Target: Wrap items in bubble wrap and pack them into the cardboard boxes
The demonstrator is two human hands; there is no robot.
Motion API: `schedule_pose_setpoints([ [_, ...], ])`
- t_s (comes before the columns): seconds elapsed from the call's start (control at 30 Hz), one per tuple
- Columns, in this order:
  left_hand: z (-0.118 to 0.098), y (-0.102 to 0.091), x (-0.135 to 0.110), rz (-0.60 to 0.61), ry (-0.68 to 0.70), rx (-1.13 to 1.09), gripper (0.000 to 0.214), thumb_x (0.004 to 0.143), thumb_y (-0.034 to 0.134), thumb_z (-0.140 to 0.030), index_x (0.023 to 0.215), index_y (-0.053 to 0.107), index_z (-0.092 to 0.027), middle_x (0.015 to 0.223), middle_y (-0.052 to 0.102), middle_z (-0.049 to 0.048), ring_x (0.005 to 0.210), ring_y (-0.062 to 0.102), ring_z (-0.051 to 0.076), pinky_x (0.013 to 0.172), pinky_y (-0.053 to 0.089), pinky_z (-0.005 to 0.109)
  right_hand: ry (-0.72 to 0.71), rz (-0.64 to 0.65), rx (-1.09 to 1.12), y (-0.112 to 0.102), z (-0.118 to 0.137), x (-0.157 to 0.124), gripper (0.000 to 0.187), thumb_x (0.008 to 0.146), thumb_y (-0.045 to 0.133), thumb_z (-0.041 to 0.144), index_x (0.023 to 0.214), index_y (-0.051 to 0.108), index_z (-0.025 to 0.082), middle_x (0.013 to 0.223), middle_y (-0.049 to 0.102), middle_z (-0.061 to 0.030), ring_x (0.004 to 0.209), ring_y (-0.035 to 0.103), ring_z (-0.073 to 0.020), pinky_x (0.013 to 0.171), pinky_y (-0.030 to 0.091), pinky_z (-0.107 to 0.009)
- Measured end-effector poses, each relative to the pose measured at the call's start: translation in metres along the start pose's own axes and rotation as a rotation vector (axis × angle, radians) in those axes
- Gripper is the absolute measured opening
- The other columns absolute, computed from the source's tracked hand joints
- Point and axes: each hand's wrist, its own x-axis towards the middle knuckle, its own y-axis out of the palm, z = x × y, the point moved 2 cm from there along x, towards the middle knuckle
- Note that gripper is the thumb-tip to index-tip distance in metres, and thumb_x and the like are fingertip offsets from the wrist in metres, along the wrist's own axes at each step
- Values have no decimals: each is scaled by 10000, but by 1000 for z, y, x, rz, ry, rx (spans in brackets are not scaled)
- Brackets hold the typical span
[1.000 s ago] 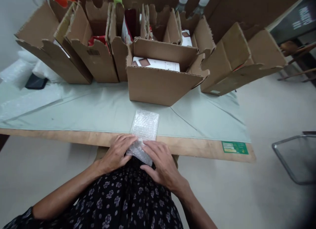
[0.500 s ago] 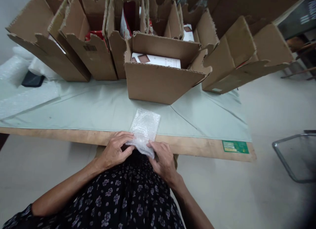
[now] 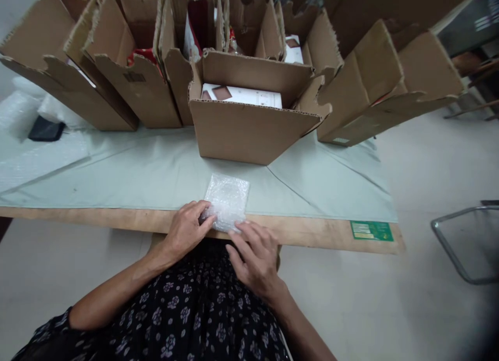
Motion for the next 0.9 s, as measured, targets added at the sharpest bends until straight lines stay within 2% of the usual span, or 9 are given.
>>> schedule_pose_setpoints([
  [0.07,2,1,-1,-10,3,-12,214,896,647,-193,1108,663,-175,946,746,48,766,659,189,744,543,341,-33,142,-13,7,-2,7,370,968,628,217,1338,613,217,1316,718,-99,1287,603,-289,1068,426,-476],
  [0.17,2,-4,-5,-65,69,15,334,927,641,-211,1256,613,-161,958,749,59,783,679,198,749,569,346,-1,245,-28,18,-12,17,338,1015,553,220,1346,614,186,1356,699,-114,1267,601,-283,1034,428,-468],
  [0.27,-4,-14,-11,-127,300,136,476,930,673,-247,1377,548,-144,1281,688,168,1170,652,299,979,548,456,-18,269,10,21,-20,25,301,1036,511,201,1309,635,172,1307,718,-116,1198,624,-264,963,453,-438],
  [0.33,-7,-17,-13,-59,474,226,504,929,666,-215,1410,533,-147,1458,592,194,1382,521,356,1095,470,530,-30,271,53,20,-23,30,287,1041,486,185,1274,652,164,1248,739,-114,1142,642,-257,937,463,-429],
  [0.43,-5,-18,-8,52,593,246,396,949,570,-97,1339,592,-163,1337,697,138,1320,593,318,1090,462,529,8,303,138,17,-29,36,293,1051,457,195,1255,668,185,1166,766,-94,1059,665,-253,910,485,-431],
  [0.57,1,-19,10,97,474,61,275,968,543,-121,1205,672,-173,1060,792,73,962,727,218,950,541,432,155,341,327,10,-38,42,312,1060,471,285,1313,643,220,1214,764,-76,1061,692,-236,926,523,-427],
  [0.7,3,-19,32,204,190,-66,268,962,583,-240,1198,700,-186,1115,794,67,782,716,174,763,577,334,199,252,350,7,-45,42,423,1012,575,413,1378,585,201,1315,714,-111,1176,669,-255,977,528,-430],
  [0.8,4,-16,45,213,58,-58,279,957,586,-264,1207,697,-205,1082,790,44,786,714,169,765,581,314,212,167,177,10,-51,46,399,1025,536,410,1352,600,191,1307,709,-131,1193,645,-286,983,506,-460],
  [0.9,5,-9,52,96,64,89,298,933,618,-262,1213,688,-190,1104,745,78,912,712,214,867,584,365,246,228,57,17,-58,58,518,1005,546,460,1426,546,158,1421,636,-172,1284,584,-326,1030,475,-494],
])
